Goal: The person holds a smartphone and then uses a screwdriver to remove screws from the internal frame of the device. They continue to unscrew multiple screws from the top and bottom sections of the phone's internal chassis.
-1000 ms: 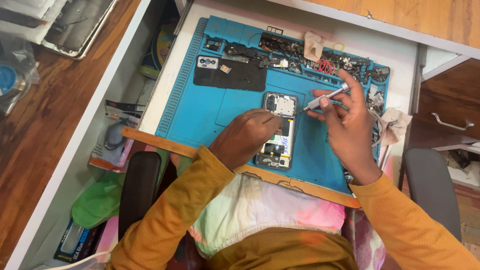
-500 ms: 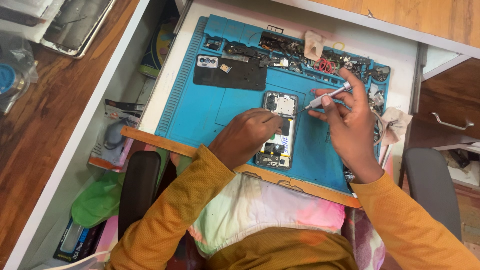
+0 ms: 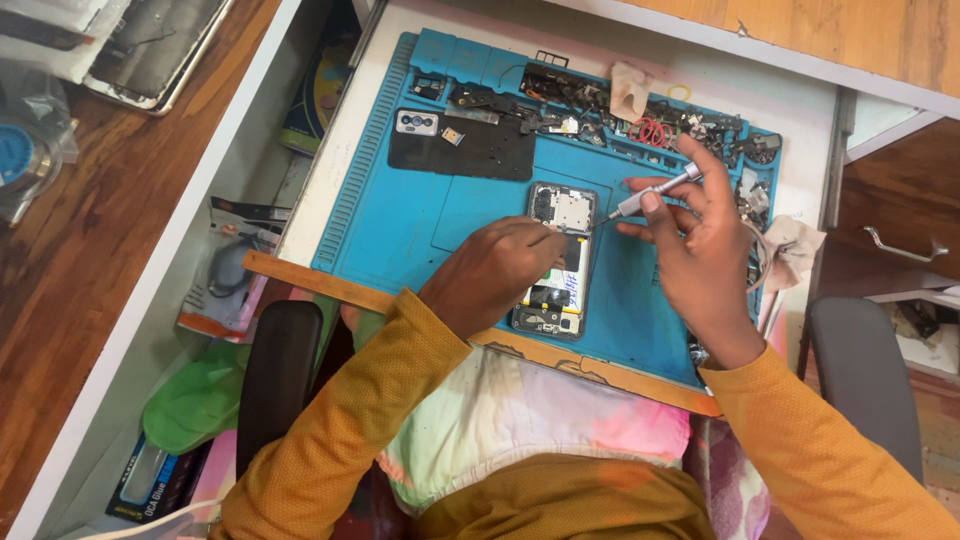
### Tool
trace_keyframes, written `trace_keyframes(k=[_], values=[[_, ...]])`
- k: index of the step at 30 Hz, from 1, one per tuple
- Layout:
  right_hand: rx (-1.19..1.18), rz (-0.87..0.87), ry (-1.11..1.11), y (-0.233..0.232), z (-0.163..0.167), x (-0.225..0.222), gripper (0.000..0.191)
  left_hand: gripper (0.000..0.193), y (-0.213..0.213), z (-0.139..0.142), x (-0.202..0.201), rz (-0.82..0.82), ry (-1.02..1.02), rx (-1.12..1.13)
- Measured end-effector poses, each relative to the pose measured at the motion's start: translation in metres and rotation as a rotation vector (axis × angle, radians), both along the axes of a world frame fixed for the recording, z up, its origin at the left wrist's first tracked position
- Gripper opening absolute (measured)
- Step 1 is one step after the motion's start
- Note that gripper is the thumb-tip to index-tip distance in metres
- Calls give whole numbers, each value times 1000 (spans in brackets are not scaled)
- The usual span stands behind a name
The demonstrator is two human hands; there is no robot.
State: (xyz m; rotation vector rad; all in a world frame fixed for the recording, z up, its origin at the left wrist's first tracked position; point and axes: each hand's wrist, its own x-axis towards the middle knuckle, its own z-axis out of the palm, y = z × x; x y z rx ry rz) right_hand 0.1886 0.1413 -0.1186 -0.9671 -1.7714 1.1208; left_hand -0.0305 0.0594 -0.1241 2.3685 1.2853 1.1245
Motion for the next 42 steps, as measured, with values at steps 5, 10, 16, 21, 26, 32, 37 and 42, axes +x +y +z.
trace_keyframes(k=[5,10,16,21,26,32,37,42], values=[[101,-5,-100,-8,14,-5,53,10,-1,0,0,-1,3,-5],[308,66,-234,-12,27,-10,50,7,0,0,1,18,29,-5],[509,64,-411,-14,35,-7,52,7,0,-1,1,15,30,29],[537,127,-360,-16,34,-8,57,6,0,0,-1,15,61,27],[550,11,-420,-17,33,-9,58,6,0,-2,0,9,36,37],[388,45,-369,-15,41,-7,57,6,1,-3,1,28,106,141],[544,75,-349,-16,41,-13,63,4,1,-3,3,39,125,164],[436,65,-353,-15,37,-13,66,5,2,-3,0,64,150,221]])
